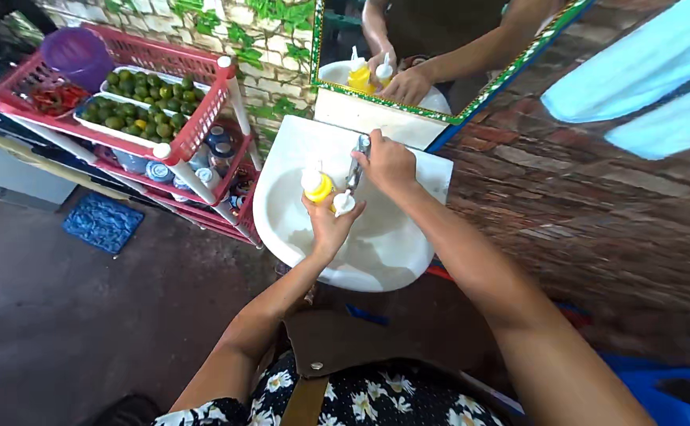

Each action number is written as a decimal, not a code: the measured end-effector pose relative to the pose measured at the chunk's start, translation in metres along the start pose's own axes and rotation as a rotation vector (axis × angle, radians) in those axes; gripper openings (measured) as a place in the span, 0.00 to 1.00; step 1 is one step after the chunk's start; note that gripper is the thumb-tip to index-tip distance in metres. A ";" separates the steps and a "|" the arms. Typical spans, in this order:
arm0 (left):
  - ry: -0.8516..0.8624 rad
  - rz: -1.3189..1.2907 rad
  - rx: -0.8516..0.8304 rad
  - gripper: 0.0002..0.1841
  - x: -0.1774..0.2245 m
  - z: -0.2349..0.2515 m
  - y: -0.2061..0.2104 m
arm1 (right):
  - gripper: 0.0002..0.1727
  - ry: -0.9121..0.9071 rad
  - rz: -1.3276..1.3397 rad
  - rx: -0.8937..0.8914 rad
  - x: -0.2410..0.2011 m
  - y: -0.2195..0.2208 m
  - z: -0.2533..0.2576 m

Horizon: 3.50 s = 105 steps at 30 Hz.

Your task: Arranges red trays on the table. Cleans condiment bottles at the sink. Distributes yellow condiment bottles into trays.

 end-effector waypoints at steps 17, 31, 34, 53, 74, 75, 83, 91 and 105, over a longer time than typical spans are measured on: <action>-0.327 0.036 0.030 0.27 -0.017 0.021 0.030 | 0.28 -0.195 0.268 0.072 0.044 0.011 -0.013; -0.410 -0.070 -0.133 0.23 -0.014 0.019 0.031 | 0.43 -0.172 0.770 -0.529 0.027 0.088 -0.028; -0.376 -0.026 -0.128 0.24 -0.008 0.017 0.021 | 0.28 -0.071 0.897 -0.459 0.027 0.091 -0.022; -0.323 -0.100 -0.051 0.09 -0.006 0.036 0.013 | 0.48 -0.103 0.692 -0.431 0.021 0.101 -0.030; 0.027 0.650 -0.189 0.33 0.015 0.030 -0.046 | 0.40 -0.042 0.771 0.040 0.001 0.078 -0.056; 0.034 0.626 -0.204 0.35 0.016 0.031 -0.046 | 0.48 -0.045 0.800 0.014 0.001 0.083 -0.055; -0.025 0.231 -0.190 0.51 0.004 0.047 -0.050 | 0.65 0.111 0.686 -0.306 0.006 0.102 -0.055; -0.232 0.309 -0.423 0.36 0.003 0.056 -0.019 | 0.63 0.351 0.886 -0.241 0.015 0.081 -0.087; -0.184 0.146 -0.515 0.18 -0.008 0.045 0.023 | 0.52 0.225 0.872 -0.112 0.032 0.061 -0.131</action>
Point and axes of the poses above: each hand's wrist, its own z-axis towards the middle knuckle, its own y-axis out of the palm, x = y × z, the point moved 3 cm from there along z, towards the middle knuckle, and after that the axes turned 15 degrees about -y, right-handed, at the moved point
